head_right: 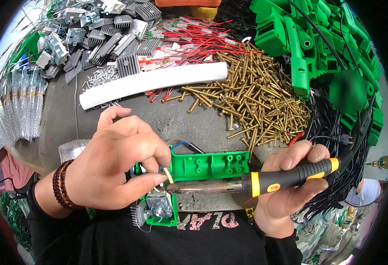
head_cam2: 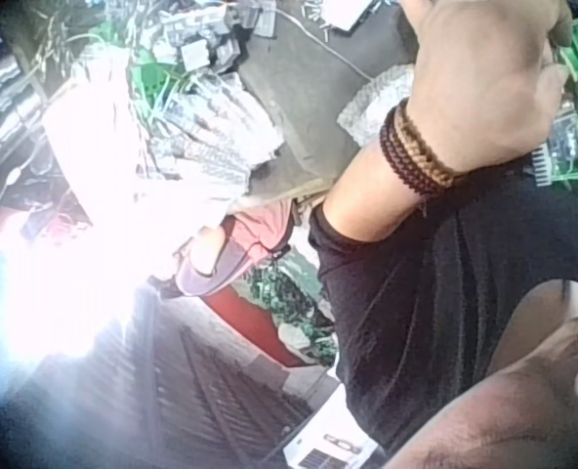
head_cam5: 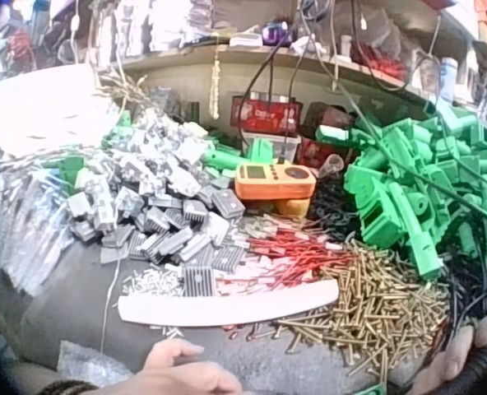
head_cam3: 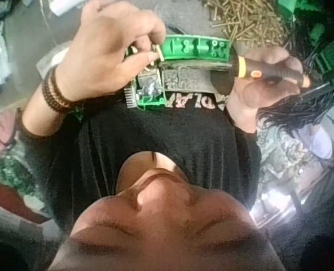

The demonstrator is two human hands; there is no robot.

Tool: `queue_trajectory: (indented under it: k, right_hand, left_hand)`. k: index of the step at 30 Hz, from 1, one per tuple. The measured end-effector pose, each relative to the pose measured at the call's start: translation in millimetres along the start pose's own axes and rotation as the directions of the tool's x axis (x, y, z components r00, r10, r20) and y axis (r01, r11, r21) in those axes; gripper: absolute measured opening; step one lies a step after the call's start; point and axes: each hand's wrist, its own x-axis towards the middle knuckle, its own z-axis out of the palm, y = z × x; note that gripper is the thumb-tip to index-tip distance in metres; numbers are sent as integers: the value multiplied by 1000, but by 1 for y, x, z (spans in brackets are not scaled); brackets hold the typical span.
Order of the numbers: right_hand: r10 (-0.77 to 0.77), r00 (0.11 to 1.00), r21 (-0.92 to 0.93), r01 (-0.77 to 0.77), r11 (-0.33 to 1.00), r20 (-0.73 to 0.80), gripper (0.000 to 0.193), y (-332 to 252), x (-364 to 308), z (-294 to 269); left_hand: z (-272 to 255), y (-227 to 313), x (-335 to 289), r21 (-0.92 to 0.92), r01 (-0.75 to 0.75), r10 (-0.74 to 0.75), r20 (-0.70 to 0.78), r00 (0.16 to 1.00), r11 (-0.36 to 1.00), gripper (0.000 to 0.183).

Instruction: Assembling an electronic device by soldering wires, placing internal components into a green plastic housing, and fastening the casing with screws.

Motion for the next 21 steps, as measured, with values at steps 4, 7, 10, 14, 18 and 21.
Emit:
queue_trajectory:
  k: [4, 7, 10, 14, 18, 21]
  right_hand:
    - [-68, 998, -34, 68, 997, 3, 48, 3, 1, 1]
    - [-54, 999, 80, 53, 995, 8, 46, -8, 5, -7]
    - [-129, 992, 5, 129, 992, -15, 44, -59, 19, -15]
    - [-274, 940, -245, 320, 915, 206, 41, -74, 77, -19]
    - [-277, 891, -588, 447, 674, 361, 31, -30, 149, 20]
    - [-283, 881, -665, 473, 578, 380, 28, 5, 201, 22]
  left_hand:
    - [1, -1, 1, 20, -2, 3, -7, 1000, 1000, 26]
    - [1, -2, 1, 14, -2, 2, -21, 1000, 1000, 25]
    - [-1, 2, 2, 12, -62, 62, -34, 997, 998, 24]
    - [1, 0, 2, 6, -54, 54, -26, 998, 999, 22]
    - [3, -4, -5, 17, -27, 28, -46, 999, 999, 21]
    - [1, 2, -9, 19, -41, 42, -75, 996, 999, 22]
